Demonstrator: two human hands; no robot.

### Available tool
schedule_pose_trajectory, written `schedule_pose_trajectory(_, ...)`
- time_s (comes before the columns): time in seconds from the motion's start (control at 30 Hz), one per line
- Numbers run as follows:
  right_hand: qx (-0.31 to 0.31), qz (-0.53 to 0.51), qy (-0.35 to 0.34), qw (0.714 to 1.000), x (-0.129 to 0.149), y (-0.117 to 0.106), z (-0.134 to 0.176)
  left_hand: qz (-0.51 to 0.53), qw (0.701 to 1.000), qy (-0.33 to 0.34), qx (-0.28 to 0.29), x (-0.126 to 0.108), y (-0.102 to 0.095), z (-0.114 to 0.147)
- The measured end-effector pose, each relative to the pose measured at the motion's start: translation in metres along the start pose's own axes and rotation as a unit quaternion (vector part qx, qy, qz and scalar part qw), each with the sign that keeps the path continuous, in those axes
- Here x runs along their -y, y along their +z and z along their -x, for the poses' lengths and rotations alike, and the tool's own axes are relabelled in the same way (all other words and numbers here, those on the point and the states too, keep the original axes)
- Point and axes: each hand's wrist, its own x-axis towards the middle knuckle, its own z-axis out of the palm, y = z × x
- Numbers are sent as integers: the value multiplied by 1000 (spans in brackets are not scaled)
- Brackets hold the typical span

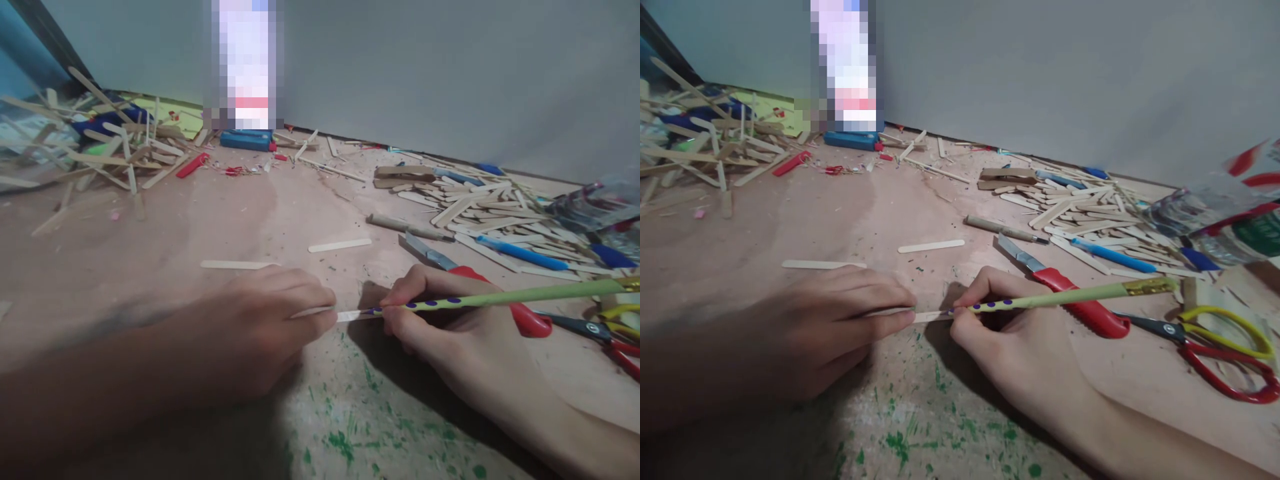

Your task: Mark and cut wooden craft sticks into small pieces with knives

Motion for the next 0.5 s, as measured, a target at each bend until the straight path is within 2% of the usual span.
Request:
schedule_pose_trajectory(0.17,-2,-7,-33,999,-7,-1,0,-3,1000,5,-1,0,-1,-1)
schedule_pose_trajectory(0.5,1,-9,-43,999,-6,1,-4,-10,1000,11,-14,0,0,-3)
